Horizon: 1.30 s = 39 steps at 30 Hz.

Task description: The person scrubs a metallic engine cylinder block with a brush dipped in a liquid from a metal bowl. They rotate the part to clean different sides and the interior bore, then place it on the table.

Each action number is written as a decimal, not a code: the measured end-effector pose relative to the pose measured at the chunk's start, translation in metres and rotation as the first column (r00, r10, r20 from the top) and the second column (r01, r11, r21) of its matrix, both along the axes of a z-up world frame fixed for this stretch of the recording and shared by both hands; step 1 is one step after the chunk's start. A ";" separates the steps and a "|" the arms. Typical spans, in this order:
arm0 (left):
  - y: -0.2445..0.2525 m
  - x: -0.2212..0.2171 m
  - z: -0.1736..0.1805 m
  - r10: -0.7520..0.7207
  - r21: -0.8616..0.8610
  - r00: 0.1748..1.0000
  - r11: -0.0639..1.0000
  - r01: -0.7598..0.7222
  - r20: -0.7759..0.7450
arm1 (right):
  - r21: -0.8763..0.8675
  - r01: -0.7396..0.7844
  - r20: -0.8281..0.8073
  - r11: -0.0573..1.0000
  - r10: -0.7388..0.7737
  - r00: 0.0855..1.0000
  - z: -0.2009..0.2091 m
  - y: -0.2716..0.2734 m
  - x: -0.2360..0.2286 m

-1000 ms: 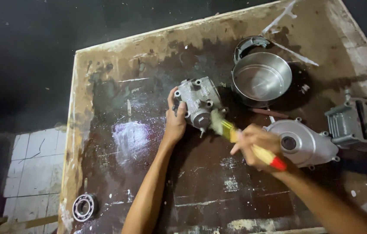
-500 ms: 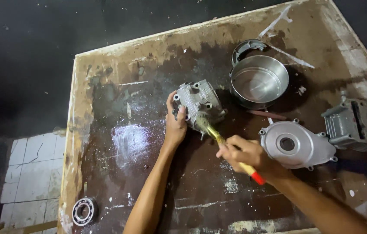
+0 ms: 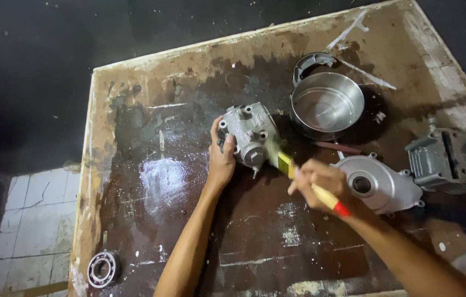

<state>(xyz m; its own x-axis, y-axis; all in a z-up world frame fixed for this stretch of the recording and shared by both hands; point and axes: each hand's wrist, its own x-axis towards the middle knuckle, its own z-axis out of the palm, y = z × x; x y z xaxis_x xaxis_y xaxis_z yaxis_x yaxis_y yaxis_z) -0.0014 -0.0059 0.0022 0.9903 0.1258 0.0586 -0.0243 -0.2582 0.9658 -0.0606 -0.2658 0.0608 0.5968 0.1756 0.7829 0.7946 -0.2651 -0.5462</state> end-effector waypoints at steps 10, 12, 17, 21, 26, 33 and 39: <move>0.003 0.000 -0.003 -0.074 -0.058 0.982 0.995 0.085 0.174 | -0.017 -0.076 -0.003 0.997 0.076 0.997 -0.032 -0.004 0.011; 0.003 -0.002 0.001 -0.075 -0.066 0.986 0.994 0.085 0.147 | -0.014 -0.151 0.012 0.988 0.151 0.988 -0.030 -0.006 0.013; 0.006 -0.002 -0.004 -0.059 0.030 0.976 0.998 0.054 0.211 | 0.003 -0.123 0.118 0.992 0.122 0.986 -0.032 -0.002 0.018; 0.007 -0.006 -0.004 -0.053 0.027 0.983 0.998 0.048 0.175 | -0.034 -0.061 -0.035 0.998 0.059 0.998 -0.005 -0.001 0.003; 0.008 -0.003 -0.002 -0.048 0.033 0.990 0.999 0.044 0.131 | -0.062 -0.025 0.001 0.998 0.025 1.000 -0.040 -0.007 0.016; 0.019 0.006 -0.012 -0.125 0.035 0.946 0.992 0.120 0.299 | -0.178 0.131 0.004 0.975 -0.133 0.991 -0.023 -0.014 0.012; 0.018 -0.003 -0.001 -0.179 -0.026 0.954 0.981 0.191 0.242 | -0.079 0.030 0.022 0.996 -0.029 0.999 -0.011 -0.005 -0.005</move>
